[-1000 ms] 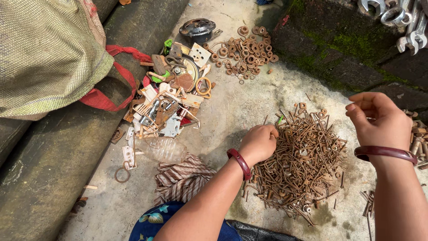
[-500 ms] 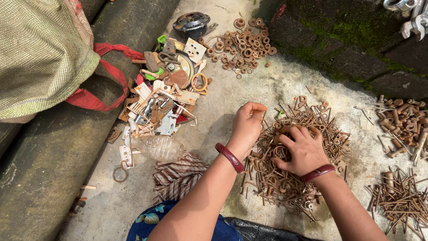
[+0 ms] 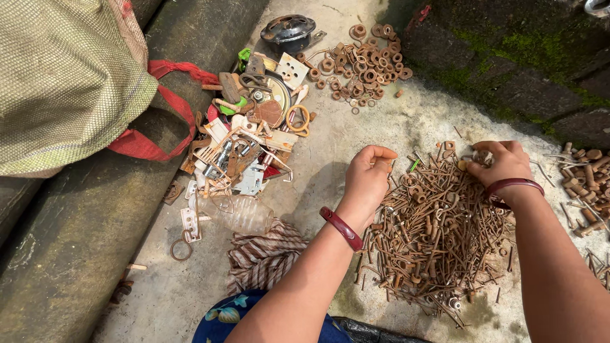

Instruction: The person sorts through a pile of rusty nails and small metal parts by hand on the ground, picking out specific items.

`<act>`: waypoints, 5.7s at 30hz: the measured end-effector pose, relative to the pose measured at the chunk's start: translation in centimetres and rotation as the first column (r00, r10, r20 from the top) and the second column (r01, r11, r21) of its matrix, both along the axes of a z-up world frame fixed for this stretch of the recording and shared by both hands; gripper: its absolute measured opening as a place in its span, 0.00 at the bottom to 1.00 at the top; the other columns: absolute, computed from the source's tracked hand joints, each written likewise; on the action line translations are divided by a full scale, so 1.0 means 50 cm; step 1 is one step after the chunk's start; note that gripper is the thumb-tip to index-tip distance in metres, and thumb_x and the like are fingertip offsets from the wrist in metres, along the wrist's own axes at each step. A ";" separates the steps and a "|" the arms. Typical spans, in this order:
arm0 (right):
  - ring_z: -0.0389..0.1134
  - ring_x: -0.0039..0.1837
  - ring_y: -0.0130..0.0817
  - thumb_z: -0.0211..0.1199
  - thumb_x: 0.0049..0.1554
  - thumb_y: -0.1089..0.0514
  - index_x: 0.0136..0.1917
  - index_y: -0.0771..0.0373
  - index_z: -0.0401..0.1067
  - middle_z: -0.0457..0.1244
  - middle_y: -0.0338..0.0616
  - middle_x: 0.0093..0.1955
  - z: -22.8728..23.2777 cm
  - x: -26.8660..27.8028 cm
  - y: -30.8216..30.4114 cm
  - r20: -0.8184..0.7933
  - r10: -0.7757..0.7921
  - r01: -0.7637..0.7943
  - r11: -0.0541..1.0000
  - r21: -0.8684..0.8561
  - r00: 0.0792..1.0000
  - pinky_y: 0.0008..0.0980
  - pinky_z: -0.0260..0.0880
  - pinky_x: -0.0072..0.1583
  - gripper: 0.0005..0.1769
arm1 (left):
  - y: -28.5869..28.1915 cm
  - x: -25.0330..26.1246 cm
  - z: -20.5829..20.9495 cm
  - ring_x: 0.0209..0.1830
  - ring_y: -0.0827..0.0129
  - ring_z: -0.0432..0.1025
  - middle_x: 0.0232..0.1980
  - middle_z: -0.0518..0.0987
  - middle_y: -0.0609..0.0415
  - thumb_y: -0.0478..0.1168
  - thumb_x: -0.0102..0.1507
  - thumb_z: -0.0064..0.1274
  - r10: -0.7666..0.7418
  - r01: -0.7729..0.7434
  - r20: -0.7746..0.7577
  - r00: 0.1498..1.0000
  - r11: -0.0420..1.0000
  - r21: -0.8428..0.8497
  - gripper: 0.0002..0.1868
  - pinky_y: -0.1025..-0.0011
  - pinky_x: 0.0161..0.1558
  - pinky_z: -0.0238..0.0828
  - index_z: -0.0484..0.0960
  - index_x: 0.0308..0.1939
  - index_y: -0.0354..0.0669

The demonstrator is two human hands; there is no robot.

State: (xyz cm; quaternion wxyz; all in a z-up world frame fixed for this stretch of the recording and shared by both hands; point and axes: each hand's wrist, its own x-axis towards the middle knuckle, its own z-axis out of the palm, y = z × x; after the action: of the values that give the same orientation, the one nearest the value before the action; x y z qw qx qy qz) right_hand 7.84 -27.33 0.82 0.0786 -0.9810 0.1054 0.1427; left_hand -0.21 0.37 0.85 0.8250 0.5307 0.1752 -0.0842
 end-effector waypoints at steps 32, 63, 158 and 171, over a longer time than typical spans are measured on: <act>0.75 0.53 0.37 0.73 0.54 0.53 0.53 0.54 0.79 0.74 0.39 0.50 0.027 0.069 0.084 -0.180 0.233 -0.236 0.972 0.005 0.956 0.40 0.74 0.60 0.13 | -0.010 -0.021 -0.030 0.59 0.51 0.67 0.56 0.74 0.43 0.29 0.61 0.54 -0.390 0.133 -0.047 0.919 0.196 0.972 0.13 0.56 0.58 0.67 0.80 0.49 0.39; 0.68 0.65 0.44 0.69 0.54 0.50 0.63 0.55 0.75 0.67 0.46 0.64 0.063 -0.283 0.043 0.332 0.254 -0.307 0.944 0.119 0.908 0.45 0.69 0.66 0.24 | 0.009 -0.020 0.010 0.49 0.58 0.77 0.49 0.80 0.49 0.32 0.63 0.51 -0.492 0.241 0.103 0.865 0.585 0.775 0.12 0.63 0.53 0.74 0.82 0.49 0.43; 0.75 0.51 0.38 0.67 0.55 0.57 0.50 0.57 0.78 0.73 0.42 0.48 0.034 -0.064 0.163 -0.058 0.301 -0.290 0.946 0.144 0.952 0.38 0.75 0.58 0.08 | 0.040 0.052 -0.047 0.59 0.63 0.72 0.61 0.73 0.43 0.35 0.67 0.41 0.319 -0.371 -0.203 0.926 0.871 -0.323 0.22 0.65 0.63 0.69 0.65 0.66 0.34; 0.72 0.60 0.38 0.56 0.64 0.60 0.62 0.69 0.68 0.67 0.51 0.61 0.166 0.029 0.353 0.089 -0.088 -0.020 0.587 0.810 0.992 0.38 0.77 0.59 0.15 | 0.036 0.060 -0.050 0.56 0.63 0.69 0.57 0.72 0.47 0.36 0.69 0.45 0.419 -0.437 -0.132 0.898 0.825 -0.358 0.21 0.65 0.61 0.69 0.68 0.65 0.32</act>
State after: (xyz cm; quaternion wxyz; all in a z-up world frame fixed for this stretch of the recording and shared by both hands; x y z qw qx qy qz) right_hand 9.29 -9.68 9.13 0.5244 -0.8426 0.0429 0.1145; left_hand 2.81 2.16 -1.63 0.9050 0.3063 0.2895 0.0582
